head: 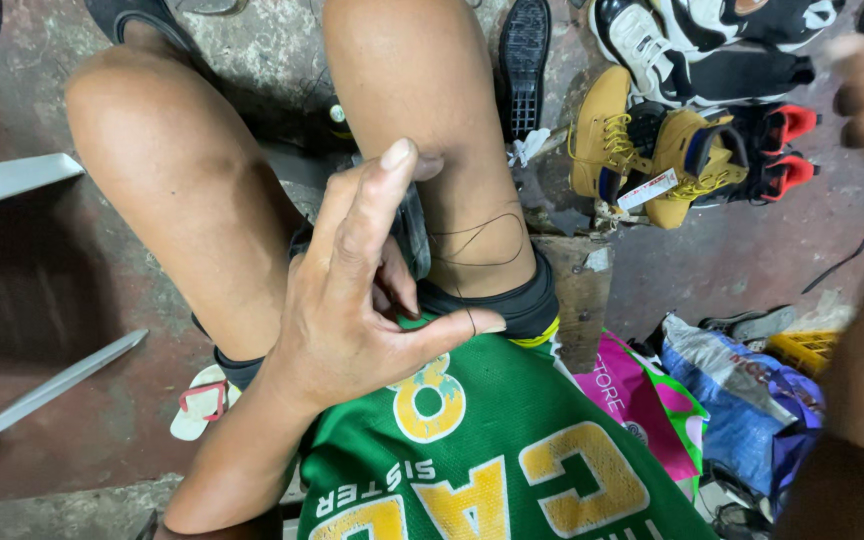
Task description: The person repairs a black leather shoe by hand, using a needle and thread to stitch the sole to the upper part of the shoe. The person handles the shoe, a needle, and thread, and uses a tool to trim excess material.
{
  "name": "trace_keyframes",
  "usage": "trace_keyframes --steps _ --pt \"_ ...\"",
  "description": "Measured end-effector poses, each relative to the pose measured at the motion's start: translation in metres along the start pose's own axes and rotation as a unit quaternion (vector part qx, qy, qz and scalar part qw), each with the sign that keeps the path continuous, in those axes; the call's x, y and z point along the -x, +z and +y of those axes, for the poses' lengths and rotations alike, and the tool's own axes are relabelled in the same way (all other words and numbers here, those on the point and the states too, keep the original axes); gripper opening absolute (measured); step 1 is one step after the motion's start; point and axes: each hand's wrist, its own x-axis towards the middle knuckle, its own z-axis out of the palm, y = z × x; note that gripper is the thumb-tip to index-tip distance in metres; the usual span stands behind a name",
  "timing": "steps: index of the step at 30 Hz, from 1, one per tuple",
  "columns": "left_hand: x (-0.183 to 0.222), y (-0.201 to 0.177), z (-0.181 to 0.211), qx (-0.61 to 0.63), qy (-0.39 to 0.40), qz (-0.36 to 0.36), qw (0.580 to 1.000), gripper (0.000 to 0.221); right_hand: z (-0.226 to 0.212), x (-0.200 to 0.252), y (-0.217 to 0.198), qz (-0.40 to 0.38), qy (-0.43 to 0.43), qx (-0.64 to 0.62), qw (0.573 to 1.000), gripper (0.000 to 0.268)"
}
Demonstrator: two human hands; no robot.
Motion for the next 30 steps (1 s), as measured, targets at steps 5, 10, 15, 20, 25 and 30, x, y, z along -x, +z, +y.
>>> trace_keyframes --steps 5,10,15,20,25,30 --pt "0.000 0.003 0.002 0.011 -0.032 -0.001 0.999 0.113 -0.108 0.032 0.130 -0.294 -0.049 -0.344 0.890 0.041" --pt "0.014 0.011 -0.004 0.159 -0.141 0.050 0.976 0.117 -0.145 0.049 0.144 -0.402 -0.056 -0.313 0.858 0.006" --pt "0.016 0.017 -0.008 0.152 -0.149 0.009 0.977 0.104 -0.153 0.065 0.098 -0.269 -0.206 -0.204 0.919 0.007" --pt "0.008 0.024 -0.002 0.008 -0.029 -0.029 0.999 0.101 -0.189 0.067 0.103 -0.206 -0.211 -0.100 0.950 0.020" --pt "0.005 0.020 0.003 -0.009 -0.004 -0.011 1.000 0.105 -0.197 0.058 0.122 -0.121 -0.385 -0.022 0.915 0.017" --pt "0.010 0.018 0.002 -0.009 -0.035 -0.019 0.999 0.109 -0.094 -0.011 0.094 -0.008 -0.329 0.115 0.937 0.008"
